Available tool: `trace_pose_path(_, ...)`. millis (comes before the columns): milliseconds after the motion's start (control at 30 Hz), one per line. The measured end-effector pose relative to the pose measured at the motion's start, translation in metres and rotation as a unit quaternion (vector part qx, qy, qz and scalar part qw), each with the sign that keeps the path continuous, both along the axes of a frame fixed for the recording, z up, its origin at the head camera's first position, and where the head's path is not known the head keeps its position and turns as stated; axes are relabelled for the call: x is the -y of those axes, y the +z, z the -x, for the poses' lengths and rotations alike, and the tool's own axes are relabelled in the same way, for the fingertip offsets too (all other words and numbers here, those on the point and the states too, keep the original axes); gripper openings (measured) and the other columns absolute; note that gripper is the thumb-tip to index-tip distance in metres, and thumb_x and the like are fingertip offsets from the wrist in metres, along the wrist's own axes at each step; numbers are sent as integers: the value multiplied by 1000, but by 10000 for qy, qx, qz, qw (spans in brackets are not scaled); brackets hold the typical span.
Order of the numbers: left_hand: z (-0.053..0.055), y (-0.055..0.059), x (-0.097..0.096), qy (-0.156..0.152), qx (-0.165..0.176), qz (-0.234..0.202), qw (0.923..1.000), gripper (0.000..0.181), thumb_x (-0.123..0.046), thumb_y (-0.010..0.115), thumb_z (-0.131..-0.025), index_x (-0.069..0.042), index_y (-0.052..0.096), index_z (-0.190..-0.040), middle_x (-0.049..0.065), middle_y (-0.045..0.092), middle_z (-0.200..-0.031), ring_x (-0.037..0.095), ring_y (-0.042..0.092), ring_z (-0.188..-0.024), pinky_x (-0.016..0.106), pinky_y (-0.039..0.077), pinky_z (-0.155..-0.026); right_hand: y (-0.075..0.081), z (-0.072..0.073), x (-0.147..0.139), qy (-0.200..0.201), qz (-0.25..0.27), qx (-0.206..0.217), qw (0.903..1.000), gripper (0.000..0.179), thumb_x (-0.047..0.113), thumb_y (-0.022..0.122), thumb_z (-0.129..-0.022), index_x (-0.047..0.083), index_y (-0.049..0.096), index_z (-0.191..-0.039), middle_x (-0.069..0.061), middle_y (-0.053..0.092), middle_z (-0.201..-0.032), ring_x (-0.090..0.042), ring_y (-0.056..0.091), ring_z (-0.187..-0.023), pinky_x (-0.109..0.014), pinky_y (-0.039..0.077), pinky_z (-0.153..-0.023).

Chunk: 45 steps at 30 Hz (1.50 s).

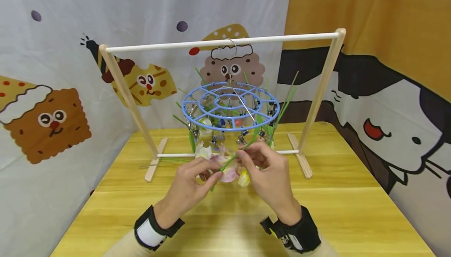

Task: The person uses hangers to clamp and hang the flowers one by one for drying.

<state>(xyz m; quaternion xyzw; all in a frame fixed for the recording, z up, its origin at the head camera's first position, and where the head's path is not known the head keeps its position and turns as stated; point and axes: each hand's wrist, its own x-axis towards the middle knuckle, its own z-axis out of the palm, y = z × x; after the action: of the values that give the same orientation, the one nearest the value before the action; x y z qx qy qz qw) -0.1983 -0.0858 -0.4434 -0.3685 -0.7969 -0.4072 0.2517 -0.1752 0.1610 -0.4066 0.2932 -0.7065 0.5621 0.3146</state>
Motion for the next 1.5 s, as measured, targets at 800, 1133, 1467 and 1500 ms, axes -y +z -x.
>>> trace_pose_path(800,34,41,1,279,325,-387,9983,41,-19,80,-113,0,73,-148,14,81,-137,26,83,-115,34,72,-85,-7,9,4,-211,489,105,9985,22,-18,74,-104,-6,79,-122,-3,89,-103,-7,87,-87,-21,57,-54)
trace_pose_path(1133,34,54,-4,59,632,-609,9961,27,-14,84,-108,-3,80,-132,13,86,-121,26,86,-105,38,73,-94,-10,12,7,-87,753,145,9970,22,-20,73,-104,-9,78,-123,0,89,-104,-9,87,-88,-22,48,-50)
trace_pose_path(1467,30,55,-5,26,1408,-884,9861,25,-10,86,-105,-2,75,-127,15,84,-114,31,86,-96,35,74,-84,-14,15,4,-130,868,173,9960,19,-19,72,-105,-11,78,-122,-2,89,-107,-9,88,-89,-17,56,-57)
trace_pose_path(1500,30,54,-5,27,1466,-949,9846,25,-10,86,-106,-2,75,-126,16,84,-113,32,85,-95,35,74,-82,-14,16,4,-133,875,177,9959,19,-19,72,-105,-12,78,-122,-3,89,-107,-10,88,-89,-17,54,-55)
